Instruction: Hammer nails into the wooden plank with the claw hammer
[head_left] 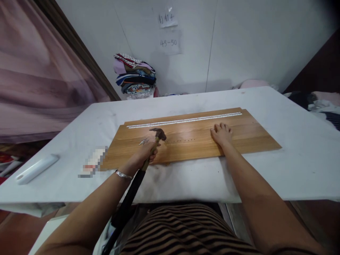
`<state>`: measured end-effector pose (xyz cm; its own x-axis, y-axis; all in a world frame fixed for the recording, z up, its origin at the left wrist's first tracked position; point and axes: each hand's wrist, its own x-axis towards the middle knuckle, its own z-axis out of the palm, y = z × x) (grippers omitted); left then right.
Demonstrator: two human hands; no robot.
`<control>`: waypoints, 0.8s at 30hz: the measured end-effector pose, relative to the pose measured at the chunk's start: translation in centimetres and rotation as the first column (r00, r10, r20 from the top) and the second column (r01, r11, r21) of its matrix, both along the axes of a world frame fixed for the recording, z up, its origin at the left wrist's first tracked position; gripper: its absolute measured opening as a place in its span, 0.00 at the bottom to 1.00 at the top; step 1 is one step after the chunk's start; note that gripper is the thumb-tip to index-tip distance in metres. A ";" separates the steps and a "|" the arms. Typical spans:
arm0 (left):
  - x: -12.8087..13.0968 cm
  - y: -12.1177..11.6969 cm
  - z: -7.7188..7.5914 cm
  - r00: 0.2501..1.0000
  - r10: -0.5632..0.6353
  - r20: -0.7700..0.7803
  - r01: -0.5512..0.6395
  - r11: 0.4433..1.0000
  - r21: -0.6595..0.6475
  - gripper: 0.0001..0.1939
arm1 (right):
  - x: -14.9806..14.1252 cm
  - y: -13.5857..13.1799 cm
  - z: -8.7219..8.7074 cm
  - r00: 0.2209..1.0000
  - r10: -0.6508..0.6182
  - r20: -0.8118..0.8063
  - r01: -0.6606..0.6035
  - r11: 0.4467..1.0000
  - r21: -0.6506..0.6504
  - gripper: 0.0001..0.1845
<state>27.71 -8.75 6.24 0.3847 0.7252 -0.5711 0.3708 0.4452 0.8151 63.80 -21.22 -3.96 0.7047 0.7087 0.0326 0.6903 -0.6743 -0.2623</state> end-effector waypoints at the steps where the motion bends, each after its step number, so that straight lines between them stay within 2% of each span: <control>1: 0.0 0.0 0.0 1.000 0.001 -0.003 -0.001 1.000 0.000 0.18 | 0.0 0.0 0.0 1.000 -0.001 -0.002 0.001 1.000 -0.004 0.31; 13: 0.1 -0.3 0.0 1.000 0.002 0.002 -0.002 1.000 0.007 0.17 | 0.0 0.0 0.1 1.000 0.000 0.006 0.000 1.000 -0.004 0.30; 24: 0.5 -0.5 0.8 0.999 0.038 -0.022 -0.039 0.999 -0.017 0.15 | 0.1 0.0 -0.1 1.000 0.006 0.027 -0.006 1.000 -0.016 0.30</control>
<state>28.16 -9.25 7.07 0.3444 0.7293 -0.5912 0.3704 0.4731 0.7994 63.92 -21.24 -4.07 0.6995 0.7135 0.0404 0.7010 -0.6740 -0.2331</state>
